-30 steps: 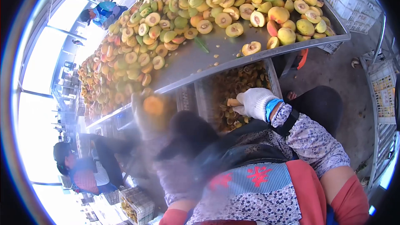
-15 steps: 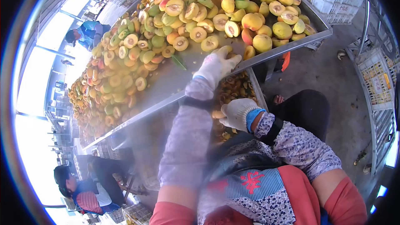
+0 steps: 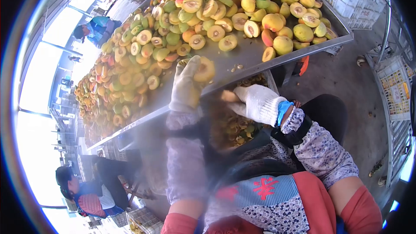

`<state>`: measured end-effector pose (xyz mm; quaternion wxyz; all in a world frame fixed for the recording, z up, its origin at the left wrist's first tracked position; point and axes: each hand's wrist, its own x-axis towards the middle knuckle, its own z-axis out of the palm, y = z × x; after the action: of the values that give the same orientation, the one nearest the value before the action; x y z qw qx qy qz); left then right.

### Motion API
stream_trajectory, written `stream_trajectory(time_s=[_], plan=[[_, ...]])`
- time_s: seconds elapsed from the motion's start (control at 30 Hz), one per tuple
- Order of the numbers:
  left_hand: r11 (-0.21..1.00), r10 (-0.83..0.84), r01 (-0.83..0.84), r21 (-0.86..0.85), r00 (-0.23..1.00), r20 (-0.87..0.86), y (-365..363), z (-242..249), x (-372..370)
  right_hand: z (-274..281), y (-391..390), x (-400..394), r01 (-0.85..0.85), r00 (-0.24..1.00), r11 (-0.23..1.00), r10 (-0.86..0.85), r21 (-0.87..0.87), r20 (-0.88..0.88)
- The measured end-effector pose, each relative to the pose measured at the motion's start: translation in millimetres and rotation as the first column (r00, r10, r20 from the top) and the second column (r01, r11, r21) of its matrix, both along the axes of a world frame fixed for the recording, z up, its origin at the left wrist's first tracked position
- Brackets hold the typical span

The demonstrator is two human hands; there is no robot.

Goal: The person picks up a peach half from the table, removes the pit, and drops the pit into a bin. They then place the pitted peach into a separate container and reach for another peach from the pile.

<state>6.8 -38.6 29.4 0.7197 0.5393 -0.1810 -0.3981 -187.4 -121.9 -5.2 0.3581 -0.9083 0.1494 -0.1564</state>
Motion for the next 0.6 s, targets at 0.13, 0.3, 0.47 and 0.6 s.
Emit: stream_trajectory(time_s=[0.13, 0.3, 0.47, 0.6], plan=[[0.995, 0.082, -0.077, -0.064, 0.994, 0.068, 20.0, -7.8, -13.2, 1.7, 20.1, 15.7, 0.104, 0.967, 0.988, -0.128, 0.118, 0.222], [0.981, 0.08, -0.099, -0.168, 0.99, -0.116, 31.1, -5.0, -40.0, 3.7, 26.7, 19.5, 0.142, 0.99, 0.99, -0.142, 0.016, 0.009], [0.978, 0.154, -0.175, -0.112, 0.973, -0.171, 35.7, -5.3, -51.1, 12.5, 26.5, 15.6, 0.029, 0.994, 0.995, -0.038, -0.092, -0.1], [0.999, -0.027, 0.014, 0.029, 0.86, 0.51, 45.3, -7.5, -33.2, 3.1, 29.0, 17.6, 0.007, 0.988, 1.0, -0.004, 0.02, -0.152]])
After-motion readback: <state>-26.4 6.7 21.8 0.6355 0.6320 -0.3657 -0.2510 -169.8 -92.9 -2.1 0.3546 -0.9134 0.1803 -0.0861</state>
